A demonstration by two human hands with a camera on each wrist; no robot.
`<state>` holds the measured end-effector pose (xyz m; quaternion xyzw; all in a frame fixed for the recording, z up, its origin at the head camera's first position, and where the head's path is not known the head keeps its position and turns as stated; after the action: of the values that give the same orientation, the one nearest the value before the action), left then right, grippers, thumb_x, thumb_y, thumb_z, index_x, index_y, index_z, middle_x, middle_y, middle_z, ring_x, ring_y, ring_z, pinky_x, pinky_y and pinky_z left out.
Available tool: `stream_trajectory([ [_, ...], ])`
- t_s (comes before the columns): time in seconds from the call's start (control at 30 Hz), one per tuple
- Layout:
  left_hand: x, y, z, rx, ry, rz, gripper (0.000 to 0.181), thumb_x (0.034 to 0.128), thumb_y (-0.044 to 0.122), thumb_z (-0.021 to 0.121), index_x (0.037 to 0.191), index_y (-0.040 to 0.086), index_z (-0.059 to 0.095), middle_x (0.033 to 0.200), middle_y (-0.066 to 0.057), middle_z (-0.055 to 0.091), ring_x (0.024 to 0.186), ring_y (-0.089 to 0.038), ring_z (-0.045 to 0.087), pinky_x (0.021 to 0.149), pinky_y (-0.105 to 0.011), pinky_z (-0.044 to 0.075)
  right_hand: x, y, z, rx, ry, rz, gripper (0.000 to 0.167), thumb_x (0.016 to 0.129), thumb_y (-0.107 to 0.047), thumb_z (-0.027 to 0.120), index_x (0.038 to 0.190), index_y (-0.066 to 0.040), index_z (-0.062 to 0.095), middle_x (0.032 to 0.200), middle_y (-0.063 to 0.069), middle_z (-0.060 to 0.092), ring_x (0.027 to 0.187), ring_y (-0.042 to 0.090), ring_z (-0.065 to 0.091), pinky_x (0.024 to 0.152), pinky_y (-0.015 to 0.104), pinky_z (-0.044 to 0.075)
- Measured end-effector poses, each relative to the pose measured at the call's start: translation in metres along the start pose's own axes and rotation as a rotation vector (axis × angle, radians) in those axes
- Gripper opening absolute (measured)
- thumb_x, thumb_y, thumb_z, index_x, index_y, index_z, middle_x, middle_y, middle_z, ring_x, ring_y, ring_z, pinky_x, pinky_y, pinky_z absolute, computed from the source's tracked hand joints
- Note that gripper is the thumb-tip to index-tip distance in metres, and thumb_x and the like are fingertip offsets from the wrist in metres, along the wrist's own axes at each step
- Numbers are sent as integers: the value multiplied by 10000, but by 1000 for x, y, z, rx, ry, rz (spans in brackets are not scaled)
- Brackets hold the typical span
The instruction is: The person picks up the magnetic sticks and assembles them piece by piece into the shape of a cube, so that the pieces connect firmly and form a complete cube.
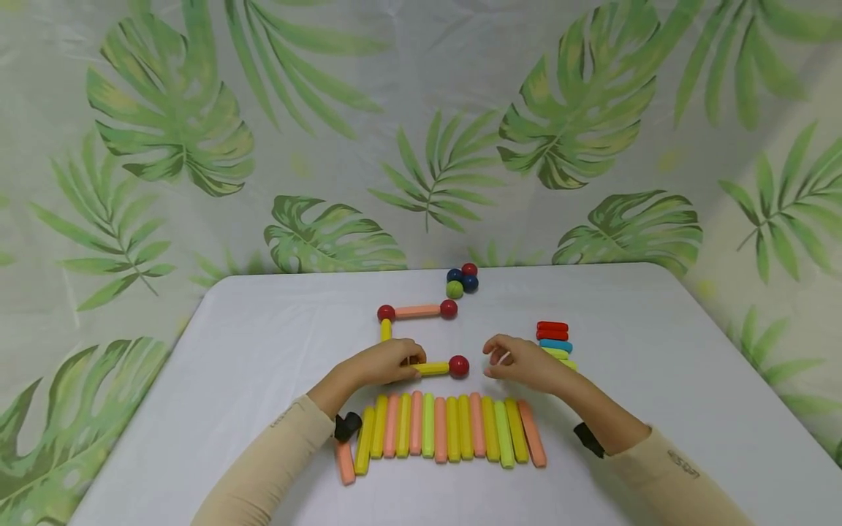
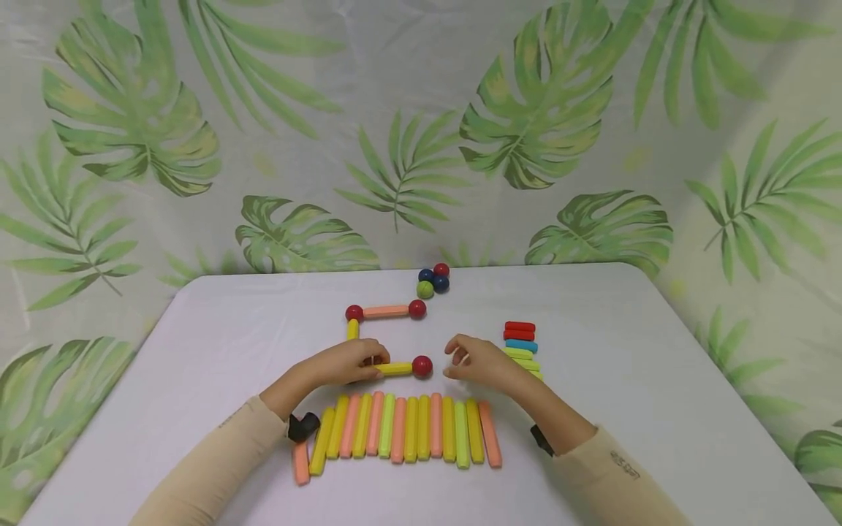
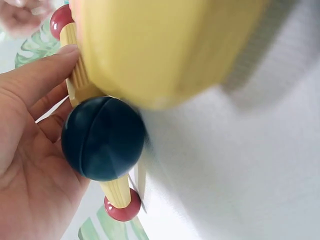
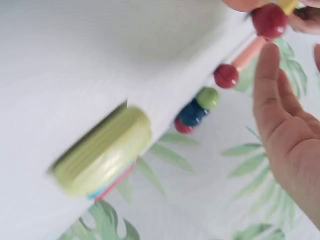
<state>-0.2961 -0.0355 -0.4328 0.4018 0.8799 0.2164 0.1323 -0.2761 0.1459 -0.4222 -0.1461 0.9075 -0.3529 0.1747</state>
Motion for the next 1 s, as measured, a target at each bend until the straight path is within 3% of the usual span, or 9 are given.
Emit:
stream_trajectory([
  [0.23,1,-3,3,0,-4,-14,166,863,183,617,1010,108,613,856,66,520,739,-85,481,683,-199,424,-65,26,14,-128,-42,152,396,800,-170,675,1126,-58,481,646,20,524,519,165,482,484,279,398],
  [0.43,-1,-5,3,-12,-3,-38,179,859,191,622,1020,112,616,874,60,530,751,-86,485,697,-205,427,-71,29,20,-147,-6,191,428,771,-140,667,1134,-49,458,599,27,498,465,153,445,444,258,352],
  [0.57,-1,-5,2,-19,-3,-39,179,858,189,623,1020,112,616,870,60,529,744,-86,484,692,-207,428,-52,17,2,-67,28,149,443,793,-106,646,1180,-53,437,664,40,522,506,169,490,481,274,419],
  [0.73,-1,-4,1,-24,0,-32,172,859,185,622,1015,114,618,855,70,521,740,-89,481,686,-207,427,-2,2,-21,162,102,39,438,848,-110,606,1228,4,421,869,102,546,655,194,600,625,317,513],
  [0.87,0,-3,2,-24,-2,-28,172,858,181,623,1015,112,618,853,68,521,742,-93,483,685,-208,427,38,0,-18,317,125,20,368,871,-127,577,1181,27,451,911,145,561,706,222,628,654,339,518],
  [1.0,1,-2,1,-16,0,-23,168,857,179,624,1010,108,618,848,61,522,738,-93,480,681,-211,425,64,1,-8,348,138,87,348,874,-148,571,1162,11,458,899,133,574,711,203,622,650,316,517],
])
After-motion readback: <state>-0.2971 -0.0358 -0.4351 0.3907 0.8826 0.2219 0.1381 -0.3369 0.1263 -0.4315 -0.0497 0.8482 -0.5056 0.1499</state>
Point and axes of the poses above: each hand's wrist, its own x-axis towards the middle knuckle, its own z-axis out of the palm, y = z × x, the point moved 8 cm from there along x, towards the middle knuckle
